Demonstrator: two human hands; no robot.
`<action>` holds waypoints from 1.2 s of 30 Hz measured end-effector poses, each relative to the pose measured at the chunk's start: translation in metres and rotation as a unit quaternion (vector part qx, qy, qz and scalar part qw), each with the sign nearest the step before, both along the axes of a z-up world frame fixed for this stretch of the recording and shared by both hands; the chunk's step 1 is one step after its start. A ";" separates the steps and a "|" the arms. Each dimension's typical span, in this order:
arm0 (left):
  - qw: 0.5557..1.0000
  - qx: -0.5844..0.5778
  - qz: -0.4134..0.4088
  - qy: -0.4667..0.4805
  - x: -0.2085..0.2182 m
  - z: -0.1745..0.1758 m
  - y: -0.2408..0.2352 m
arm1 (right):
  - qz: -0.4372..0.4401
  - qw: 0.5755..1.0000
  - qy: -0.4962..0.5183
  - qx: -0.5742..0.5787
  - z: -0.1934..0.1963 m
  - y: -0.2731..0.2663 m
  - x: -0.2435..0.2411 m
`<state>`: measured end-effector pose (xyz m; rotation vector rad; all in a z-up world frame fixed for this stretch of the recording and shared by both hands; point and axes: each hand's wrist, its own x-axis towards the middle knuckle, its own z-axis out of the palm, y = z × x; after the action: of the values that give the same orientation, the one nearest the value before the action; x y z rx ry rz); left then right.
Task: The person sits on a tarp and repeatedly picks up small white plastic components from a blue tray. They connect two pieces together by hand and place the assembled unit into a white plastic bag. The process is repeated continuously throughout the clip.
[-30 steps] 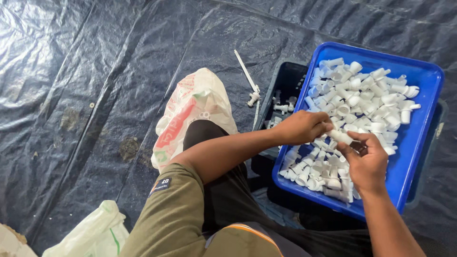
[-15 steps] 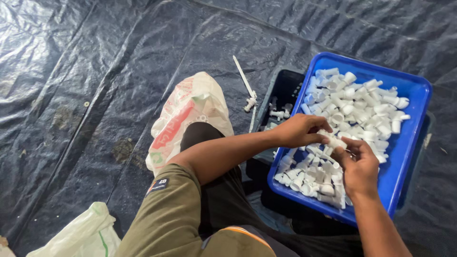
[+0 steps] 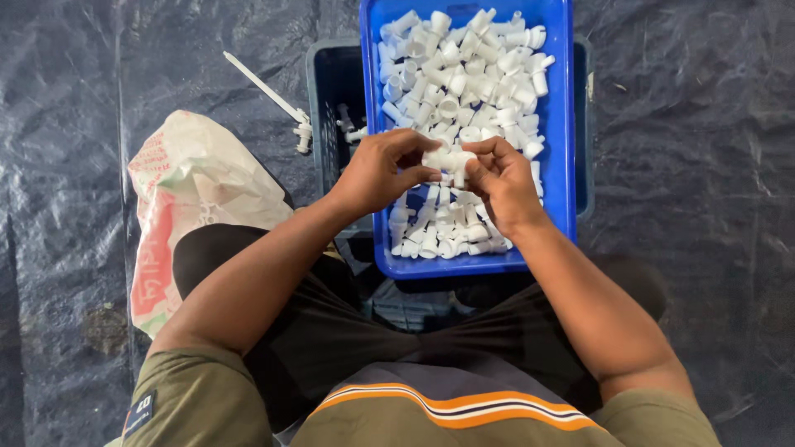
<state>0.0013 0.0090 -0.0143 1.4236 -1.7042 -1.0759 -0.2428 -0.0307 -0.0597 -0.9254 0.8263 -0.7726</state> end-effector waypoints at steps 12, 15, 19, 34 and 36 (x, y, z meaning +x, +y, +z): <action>0.993 0.091 -0.003 -0.076 0.001 0.015 -0.003 | 0.016 0.999 0.029 0.010 0.004 0.003 0.002; 0.991 -0.092 -0.069 -0.074 0.004 0.011 -0.003 | 0.026 0.994 0.034 0.104 0.003 0.001 0.003; 0.981 -0.154 -0.069 -0.096 0.022 0.002 -0.013 | 0.106 0.986 0.010 0.128 0.014 0.004 0.011; 0.916 0.131 0.091 -0.369 0.092 -0.025 -0.020 | 0.312 0.744 0.491 -0.329 -0.001 0.013 0.013; 0.934 0.085 0.131 -0.322 0.110 -0.008 -0.016 | 0.312 0.748 0.443 -0.384 -0.014 0.016 0.013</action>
<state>0.1116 -0.0074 -0.0223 2.2218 -1.7932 -0.6507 -0.2294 -0.0151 -0.0739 -2.2826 0.8994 0.0286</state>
